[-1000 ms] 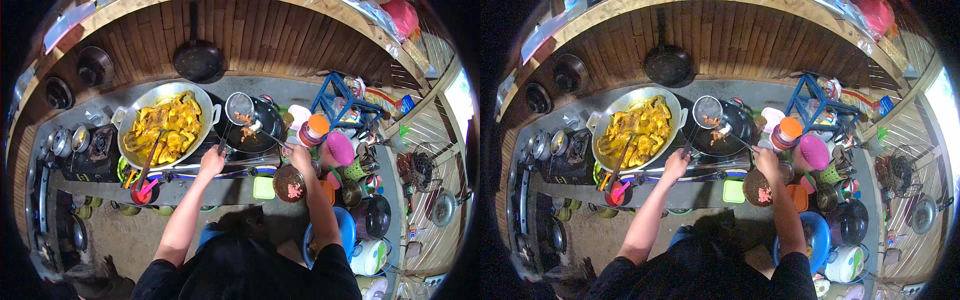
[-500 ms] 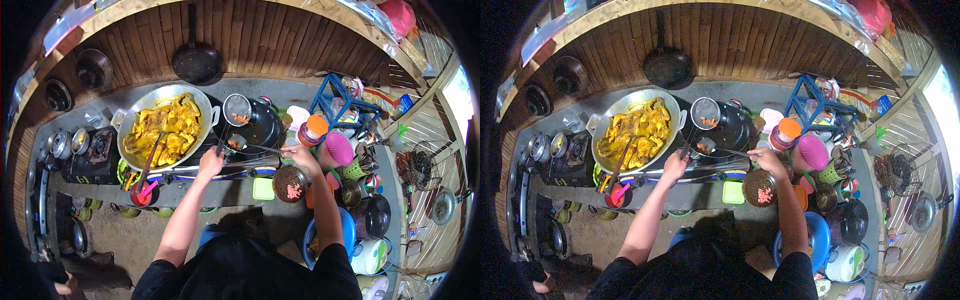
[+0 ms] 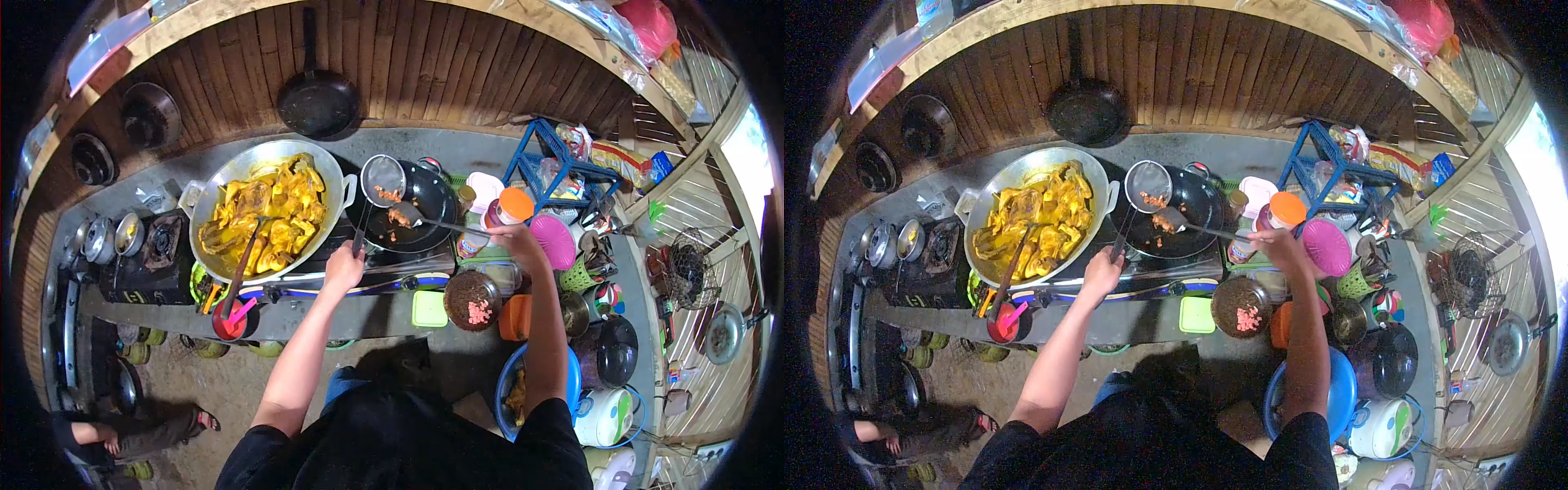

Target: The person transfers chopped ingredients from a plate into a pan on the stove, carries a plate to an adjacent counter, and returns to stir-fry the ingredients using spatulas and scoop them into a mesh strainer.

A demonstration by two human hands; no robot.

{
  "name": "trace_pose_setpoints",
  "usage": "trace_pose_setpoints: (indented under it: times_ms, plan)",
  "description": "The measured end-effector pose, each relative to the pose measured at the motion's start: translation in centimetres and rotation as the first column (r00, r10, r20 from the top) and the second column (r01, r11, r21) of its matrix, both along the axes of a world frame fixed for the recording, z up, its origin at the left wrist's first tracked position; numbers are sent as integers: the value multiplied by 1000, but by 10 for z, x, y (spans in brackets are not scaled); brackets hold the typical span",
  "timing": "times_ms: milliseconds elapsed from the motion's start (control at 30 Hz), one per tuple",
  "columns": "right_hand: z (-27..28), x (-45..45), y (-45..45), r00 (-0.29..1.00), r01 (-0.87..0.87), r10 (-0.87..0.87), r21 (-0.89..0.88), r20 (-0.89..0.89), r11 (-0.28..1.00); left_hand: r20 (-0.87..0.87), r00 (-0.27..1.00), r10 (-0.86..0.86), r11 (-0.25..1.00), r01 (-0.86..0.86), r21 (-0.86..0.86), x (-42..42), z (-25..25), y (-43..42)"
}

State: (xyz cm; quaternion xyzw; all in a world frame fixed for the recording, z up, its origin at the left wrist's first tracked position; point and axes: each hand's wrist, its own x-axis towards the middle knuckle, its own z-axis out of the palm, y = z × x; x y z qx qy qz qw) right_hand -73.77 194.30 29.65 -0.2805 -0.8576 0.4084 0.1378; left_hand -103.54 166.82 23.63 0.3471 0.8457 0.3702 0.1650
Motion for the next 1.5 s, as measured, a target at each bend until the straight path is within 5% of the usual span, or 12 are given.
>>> trace_pose_setpoints:
  times_ms: [167, 267, 333, 667, 1100, 1267, 1500]
  plan:
    - [0, -18, -17, 987, 142, -133, 93, -93, 985, 58, 998, -19, 1000, 20, -22, -1, -2, 3]
    - [16, -37, -66, 982, 183, -159, 340, -98, 922, 108, 994, -18, 1000, 20, -19, 3, -4, 6]
    - [14, -44, -78, 982, 148, -191, 629, 0, 763, 30, 999, -24, 999, 23, 32, 3, -16, 6]
    - [-9, -42, -68, 925, 299, -379, 653, -19, 696, 214, 975, -54, 991, 25, 134, -11, -35, 10]
    - [-52, -61, -60, 925, 283, -368, 476, 93, 832, 273, 962, 6, 994, -35, 103, -10, -22, 5]
    - [-79, -60, -32, 966, 223, -249, 273, 63, 936, 316, 949, 24, 994, -55, 89, -5, -11, 2]
    - [-62, -40, -22, 994, 98, -108, 262, 26, 960, 310, 951, 16, 994, -48, 96, -7, -19, 3]
